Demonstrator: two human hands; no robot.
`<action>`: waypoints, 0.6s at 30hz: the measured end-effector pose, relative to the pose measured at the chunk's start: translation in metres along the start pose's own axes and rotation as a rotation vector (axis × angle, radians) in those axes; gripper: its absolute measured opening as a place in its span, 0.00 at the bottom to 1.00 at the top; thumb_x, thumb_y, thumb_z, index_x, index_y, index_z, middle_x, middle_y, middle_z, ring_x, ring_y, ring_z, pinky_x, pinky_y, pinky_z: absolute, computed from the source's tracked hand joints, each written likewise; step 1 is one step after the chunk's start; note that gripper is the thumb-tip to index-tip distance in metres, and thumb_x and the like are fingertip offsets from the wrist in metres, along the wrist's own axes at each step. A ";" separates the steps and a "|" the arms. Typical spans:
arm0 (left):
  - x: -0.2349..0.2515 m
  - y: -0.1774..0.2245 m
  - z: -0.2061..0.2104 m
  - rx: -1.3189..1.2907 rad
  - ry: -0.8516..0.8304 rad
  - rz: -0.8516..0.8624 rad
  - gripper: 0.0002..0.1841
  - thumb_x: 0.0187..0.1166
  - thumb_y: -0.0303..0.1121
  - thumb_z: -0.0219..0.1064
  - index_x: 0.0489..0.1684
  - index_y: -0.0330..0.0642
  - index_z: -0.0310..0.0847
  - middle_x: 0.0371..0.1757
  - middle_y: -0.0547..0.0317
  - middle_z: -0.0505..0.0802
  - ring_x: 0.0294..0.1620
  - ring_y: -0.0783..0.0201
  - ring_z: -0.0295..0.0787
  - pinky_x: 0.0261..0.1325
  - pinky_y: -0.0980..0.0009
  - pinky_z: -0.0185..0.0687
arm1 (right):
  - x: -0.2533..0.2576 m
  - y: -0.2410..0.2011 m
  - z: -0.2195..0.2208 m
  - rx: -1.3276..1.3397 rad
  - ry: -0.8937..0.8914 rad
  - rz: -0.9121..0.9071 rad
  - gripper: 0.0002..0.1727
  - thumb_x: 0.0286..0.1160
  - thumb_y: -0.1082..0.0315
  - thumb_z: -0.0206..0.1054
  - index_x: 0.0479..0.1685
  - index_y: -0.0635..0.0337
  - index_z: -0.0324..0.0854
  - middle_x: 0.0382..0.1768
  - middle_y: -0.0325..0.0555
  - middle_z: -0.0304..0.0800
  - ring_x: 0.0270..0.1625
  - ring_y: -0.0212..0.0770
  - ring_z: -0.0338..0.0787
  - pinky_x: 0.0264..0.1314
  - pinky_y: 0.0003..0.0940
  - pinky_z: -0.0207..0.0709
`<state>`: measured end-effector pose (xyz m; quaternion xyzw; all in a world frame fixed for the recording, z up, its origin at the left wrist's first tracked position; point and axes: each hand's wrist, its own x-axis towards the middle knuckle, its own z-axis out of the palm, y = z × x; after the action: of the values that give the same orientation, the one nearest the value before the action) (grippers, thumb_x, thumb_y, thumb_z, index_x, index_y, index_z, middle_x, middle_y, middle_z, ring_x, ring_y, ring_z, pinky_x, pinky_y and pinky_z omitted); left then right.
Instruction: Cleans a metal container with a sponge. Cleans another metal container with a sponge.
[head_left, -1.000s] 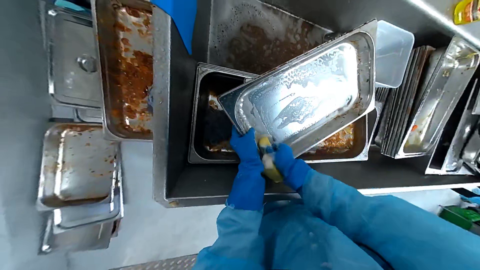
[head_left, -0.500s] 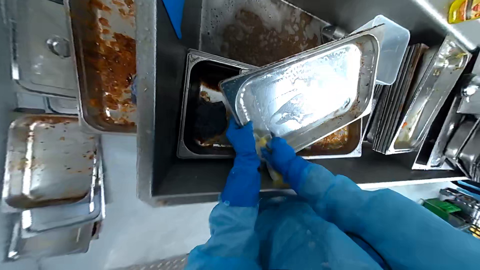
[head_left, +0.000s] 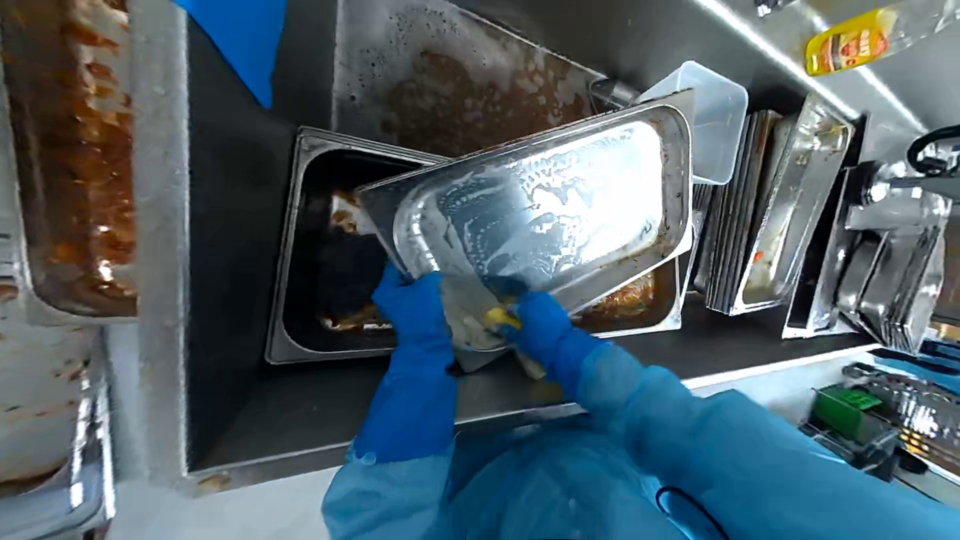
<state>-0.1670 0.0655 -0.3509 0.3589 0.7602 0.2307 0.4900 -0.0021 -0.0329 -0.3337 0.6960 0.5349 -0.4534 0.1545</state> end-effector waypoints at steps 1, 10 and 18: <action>0.002 0.000 -0.002 0.005 0.010 0.000 0.28 0.57 0.17 0.77 0.63 0.34 0.83 0.55 0.42 0.93 0.56 0.54 0.92 0.61 0.49 0.88 | 0.001 0.032 -0.016 -0.046 0.037 0.033 0.23 0.78 0.43 0.67 0.56 0.51 0.92 0.62 0.50 0.91 0.70 0.53 0.87 0.74 0.58 0.78; 0.034 0.005 -0.003 0.145 -0.085 0.209 0.35 0.54 0.16 0.77 0.71 0.41 0.83 0.61 0.46 0.94 0.61 0.56 0.92 0.65 0.50 0.87 | -0.058 0.073 0.002 0.059 0.188 0.044 0.22 0.79 0.47 0.68 0.63 0.47 0.92 0.65 0.45 0.91 0.74 0.48 0.83 0.80 0.54 0.74; 0.057 0.008 0.009 0.330 -0.158 0.239 0.28 0.63 0.21 0.74 0.69 0.39 0.83 0.60 0.41 0.92 0.61 0.48 0.91 0.67 0.43 0.83 | -0.069 0.133 -0.012 0.254 0.025 -0.169 0.17 0.78 0.59 0.72 0.59 0.58 0.92 0.69 0.51 0.88 0.77 0.50 0.81 0.82 0.51 0.72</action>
<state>-0.1710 0.1149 -0.3822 0.5389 0.6989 0.1306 0.4517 0.1201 -0.1168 -0.3077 0.6682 0.5317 -0.5200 0.0199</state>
